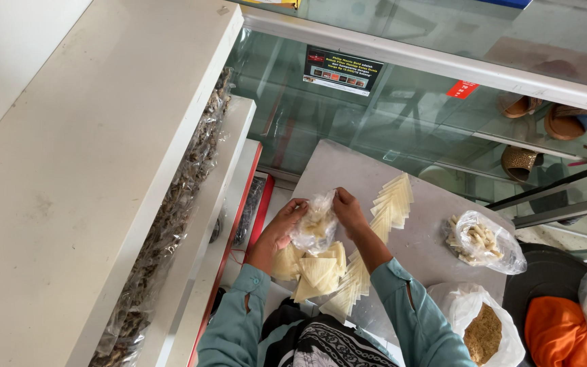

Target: The person separates and folds small triangular food wrappers by hand on a table.

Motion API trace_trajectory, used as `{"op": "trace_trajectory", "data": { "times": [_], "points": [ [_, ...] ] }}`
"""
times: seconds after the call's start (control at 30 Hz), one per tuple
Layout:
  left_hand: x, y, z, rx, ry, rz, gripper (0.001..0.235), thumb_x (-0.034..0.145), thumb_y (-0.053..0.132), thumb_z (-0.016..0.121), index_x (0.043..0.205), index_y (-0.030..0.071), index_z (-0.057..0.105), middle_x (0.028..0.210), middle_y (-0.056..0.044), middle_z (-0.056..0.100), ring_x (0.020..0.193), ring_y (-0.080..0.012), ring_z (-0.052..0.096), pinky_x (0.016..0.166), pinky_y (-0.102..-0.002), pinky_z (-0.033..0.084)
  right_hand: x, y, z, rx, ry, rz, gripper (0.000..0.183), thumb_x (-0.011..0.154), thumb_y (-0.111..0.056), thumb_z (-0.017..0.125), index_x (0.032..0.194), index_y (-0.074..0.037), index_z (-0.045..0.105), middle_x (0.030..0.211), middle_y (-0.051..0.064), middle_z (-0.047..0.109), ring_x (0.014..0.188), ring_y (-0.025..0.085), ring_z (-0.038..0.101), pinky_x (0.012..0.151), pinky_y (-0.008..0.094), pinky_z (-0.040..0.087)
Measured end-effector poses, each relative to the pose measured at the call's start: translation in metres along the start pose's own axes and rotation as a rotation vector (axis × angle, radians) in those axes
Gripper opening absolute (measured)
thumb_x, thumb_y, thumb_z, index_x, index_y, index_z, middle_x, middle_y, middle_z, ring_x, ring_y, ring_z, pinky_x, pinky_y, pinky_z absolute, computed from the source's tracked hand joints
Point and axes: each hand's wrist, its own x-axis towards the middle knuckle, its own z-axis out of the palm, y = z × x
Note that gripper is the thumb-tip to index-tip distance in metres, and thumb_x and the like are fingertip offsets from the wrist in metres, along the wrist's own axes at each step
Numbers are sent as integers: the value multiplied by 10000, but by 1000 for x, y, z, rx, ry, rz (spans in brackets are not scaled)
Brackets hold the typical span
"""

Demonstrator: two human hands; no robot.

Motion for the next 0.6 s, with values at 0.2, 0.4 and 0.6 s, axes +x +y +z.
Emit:
{"op": "trace_trajectory", "data": {
  "times": [0.2, 0.4, 0.6],
  "points": [
    [-2, -1, 7, 84, -209, -4, 318, 1012, 223, 629, 1309, 119, 671, 1204, -25, 730, 1069, -145, 702, 916, -312, 603, 22, -36, -11, -508, -108, -36, 198, 1001, -211, 609, 940, -51, 709, 673, 21, 562, 622, 114, 473, 558, 336, 413],
    [-12, -10, 18, -168, -373, -11, 328, 967, 140, 659, 1295, 123, 665, 1222, -58, 719, 1117, -193, 716, 966, -391, 615, 24, -24, -26, -193, -216, 55, 269, 955, -252, 683, 1010, 9, 723, 819, 62, 690, 734, 159, 632, 672, 354, 543],
    [-15, -16, 33, -359, -265, 207, 325, 1010, 153, 654, 1324, 72, 641, 1230, -97, 715, 1106, -213, 712, 920, -376, 628, -27, -17, -32, 517, -329, 284, 526, 909, -383, 651, 1326, -78, 553, 1219, 129, 691, 1053, 232, 733, 889, 417, 605]
  ]
}}
